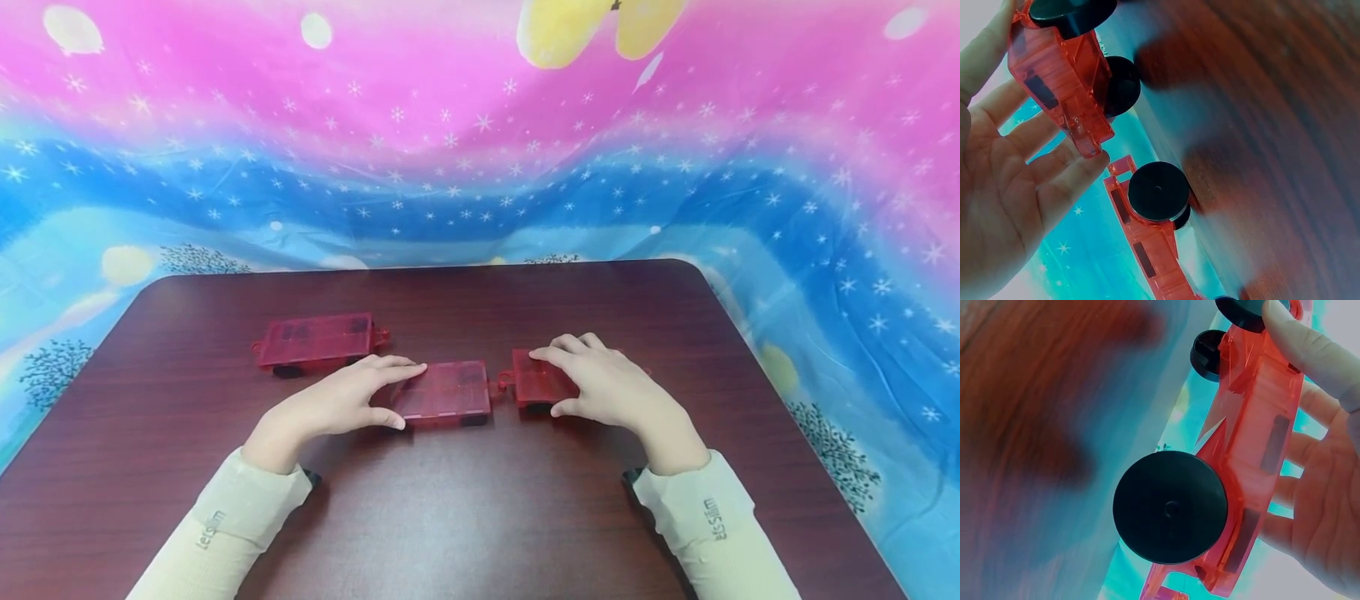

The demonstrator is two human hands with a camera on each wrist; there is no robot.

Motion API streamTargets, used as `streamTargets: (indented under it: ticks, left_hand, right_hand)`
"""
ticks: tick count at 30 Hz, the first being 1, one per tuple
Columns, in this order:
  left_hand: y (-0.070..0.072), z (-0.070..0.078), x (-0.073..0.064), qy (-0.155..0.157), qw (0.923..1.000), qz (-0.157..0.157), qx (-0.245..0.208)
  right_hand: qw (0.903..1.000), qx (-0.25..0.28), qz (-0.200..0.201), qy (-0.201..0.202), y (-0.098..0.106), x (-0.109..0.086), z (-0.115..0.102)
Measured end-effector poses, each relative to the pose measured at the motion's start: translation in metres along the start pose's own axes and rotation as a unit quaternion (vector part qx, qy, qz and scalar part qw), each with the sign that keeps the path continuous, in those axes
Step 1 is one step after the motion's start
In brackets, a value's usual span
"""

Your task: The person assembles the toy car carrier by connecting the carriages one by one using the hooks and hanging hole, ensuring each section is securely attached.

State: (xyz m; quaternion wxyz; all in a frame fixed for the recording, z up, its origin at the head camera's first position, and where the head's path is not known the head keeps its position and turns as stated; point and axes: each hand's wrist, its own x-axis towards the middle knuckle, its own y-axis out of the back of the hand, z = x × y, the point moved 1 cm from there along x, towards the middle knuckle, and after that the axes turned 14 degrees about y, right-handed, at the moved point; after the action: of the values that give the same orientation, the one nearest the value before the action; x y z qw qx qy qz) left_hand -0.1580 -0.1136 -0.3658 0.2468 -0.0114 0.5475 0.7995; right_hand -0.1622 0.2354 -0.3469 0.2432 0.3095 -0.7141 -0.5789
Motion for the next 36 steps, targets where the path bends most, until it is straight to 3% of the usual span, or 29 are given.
streamTargets:
  ticks: [36]
  left_hand:
    - [0.002, -0.006, -0.002, -0.01, 0.9999, -0.004, -0.009]
  right_hand:
    - [0.9987, 0.047, -0.016, 0.008, -0.01, 0.0, 0.007]
